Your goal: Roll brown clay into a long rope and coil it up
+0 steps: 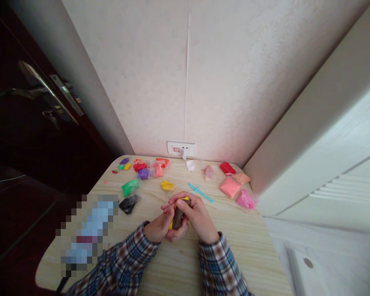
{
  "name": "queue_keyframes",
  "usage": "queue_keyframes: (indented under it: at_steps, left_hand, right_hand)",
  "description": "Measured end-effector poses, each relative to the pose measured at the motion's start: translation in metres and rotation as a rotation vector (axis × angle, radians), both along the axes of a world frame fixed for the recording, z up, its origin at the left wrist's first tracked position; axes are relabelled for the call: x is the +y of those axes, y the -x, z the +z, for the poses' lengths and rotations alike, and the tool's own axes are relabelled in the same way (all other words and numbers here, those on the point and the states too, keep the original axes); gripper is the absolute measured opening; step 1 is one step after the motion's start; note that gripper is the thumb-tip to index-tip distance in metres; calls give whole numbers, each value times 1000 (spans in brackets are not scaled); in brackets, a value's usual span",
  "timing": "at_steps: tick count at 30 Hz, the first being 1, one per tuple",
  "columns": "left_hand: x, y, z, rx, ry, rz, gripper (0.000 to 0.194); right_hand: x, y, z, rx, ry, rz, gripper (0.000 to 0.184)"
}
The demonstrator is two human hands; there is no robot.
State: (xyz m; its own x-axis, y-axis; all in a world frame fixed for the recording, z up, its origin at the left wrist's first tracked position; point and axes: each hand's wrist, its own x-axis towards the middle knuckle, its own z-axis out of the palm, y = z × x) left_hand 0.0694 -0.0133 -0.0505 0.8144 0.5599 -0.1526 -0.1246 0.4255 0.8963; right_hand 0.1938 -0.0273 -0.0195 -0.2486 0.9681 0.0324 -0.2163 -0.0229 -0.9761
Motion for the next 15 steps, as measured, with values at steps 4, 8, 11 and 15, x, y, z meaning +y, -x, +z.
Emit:
queue_keyframes:
  at_steps: [4, 8, 11, 15]
  left_hand:
    - [1, 1, 5, 16, -34, -42, 55]
    - [1, 0, 12, -36, -40, -24, 55]
    - [0, 0, 15, 57, -113, 111, 57]
    - [1, 0, 13, 134, -213, 471, 54]
  right_hand:
    - [0, -2, 1, 107, -6, 20, 30]
    - [1, -5, 2, 183, -42, 50, 52]
    - [3, -3, 0, 86, -53, -61, 54]
    - [5, 4, -2, -167, -112, -181, 36]
